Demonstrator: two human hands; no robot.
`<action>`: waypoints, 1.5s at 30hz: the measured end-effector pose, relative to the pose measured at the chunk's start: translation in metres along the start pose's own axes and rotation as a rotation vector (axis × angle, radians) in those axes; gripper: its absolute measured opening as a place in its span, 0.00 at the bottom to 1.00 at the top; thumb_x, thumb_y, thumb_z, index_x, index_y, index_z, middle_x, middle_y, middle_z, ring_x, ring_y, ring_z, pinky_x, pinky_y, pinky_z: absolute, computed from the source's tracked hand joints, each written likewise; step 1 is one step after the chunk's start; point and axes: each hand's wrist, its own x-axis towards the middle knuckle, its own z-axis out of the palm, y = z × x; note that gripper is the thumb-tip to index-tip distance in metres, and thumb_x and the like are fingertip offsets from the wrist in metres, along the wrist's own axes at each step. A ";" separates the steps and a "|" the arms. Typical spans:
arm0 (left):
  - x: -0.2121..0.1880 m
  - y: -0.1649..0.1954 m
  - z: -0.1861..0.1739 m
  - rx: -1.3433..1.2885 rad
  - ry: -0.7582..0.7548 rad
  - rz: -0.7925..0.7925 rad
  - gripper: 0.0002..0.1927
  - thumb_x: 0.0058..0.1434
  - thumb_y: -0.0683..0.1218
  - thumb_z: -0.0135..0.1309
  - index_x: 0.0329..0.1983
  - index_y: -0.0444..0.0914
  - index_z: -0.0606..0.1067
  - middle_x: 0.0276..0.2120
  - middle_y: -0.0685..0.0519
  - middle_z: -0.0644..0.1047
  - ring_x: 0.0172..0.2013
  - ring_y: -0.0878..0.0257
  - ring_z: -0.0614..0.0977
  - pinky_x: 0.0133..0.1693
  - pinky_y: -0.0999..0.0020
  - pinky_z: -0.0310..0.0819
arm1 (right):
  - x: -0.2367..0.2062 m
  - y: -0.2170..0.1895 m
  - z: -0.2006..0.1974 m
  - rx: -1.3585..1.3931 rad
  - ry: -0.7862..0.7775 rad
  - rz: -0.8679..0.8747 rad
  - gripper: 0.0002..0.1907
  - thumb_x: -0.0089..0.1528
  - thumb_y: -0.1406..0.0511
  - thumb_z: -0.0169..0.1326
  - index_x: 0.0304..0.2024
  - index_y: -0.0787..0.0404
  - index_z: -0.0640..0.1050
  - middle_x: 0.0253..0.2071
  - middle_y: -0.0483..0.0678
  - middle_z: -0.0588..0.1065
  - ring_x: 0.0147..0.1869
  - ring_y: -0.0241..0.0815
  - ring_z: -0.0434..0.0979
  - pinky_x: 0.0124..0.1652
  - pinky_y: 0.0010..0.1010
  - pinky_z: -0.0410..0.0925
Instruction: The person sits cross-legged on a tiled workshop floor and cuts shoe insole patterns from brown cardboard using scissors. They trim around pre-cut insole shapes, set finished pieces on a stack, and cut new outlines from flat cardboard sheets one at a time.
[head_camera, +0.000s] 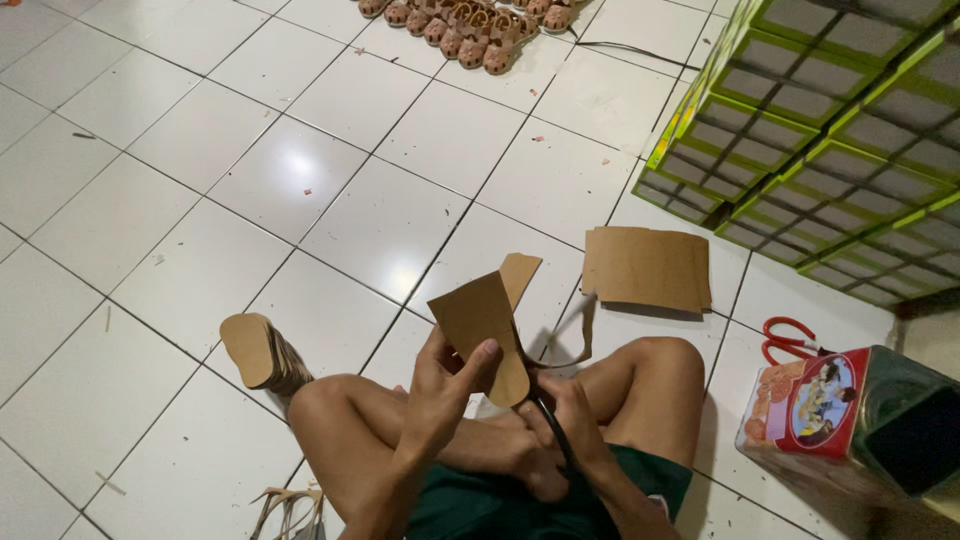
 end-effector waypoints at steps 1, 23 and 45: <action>0.002 -0.003 -0.001 -0.006 0.007 -0.008 0.20 0.63 0.49 0.59 0.55 0.34 0.72 0.36 0.49 0.82 0.35 0.65 0.86 0.34 0.69 0.84 | 0.000 0.001 -0.002 -0.006 0.003 -0.048 0.18 0.57 0.63 0.55 0.45 0.69 0.78 0.34 0.58 0.82 0.37 0.48 0.83 0.39 0.36 0.74; 0.006 0.006 0.001 -0.201 -0.023 0.037 0.20 0.66 0.48 0.58 0.58 0.33 0.71 0.35 0.52 0.79 0.32 0.68 0.80 0.31 0.73 0.76 | 0.003 -0.003 -0.007 0.048 0.003 -0.194 0.18 0.59 0.64 0.53 0.45 0.72 0.79 0.34 0.56 0.81 0.37 0.42 0.82 0.39 0.31 0.74; 0.015 0.005 -0.001 -0.086 0.035 0.024 0.19 0.66 0.50 0.58 0.53 0.31 0.74 0.38 0.47 0.81 0.37 0.64 0.83 0.37 0.70 0.81 | -0.011 0.001 0.010 0.026 0.098 0.127 0.18 0.54 0.69 0.51 0.46 0.68 0.80 0.21 0.54 0.77 0.24 0.41 0.75 0.27 0.33 0.68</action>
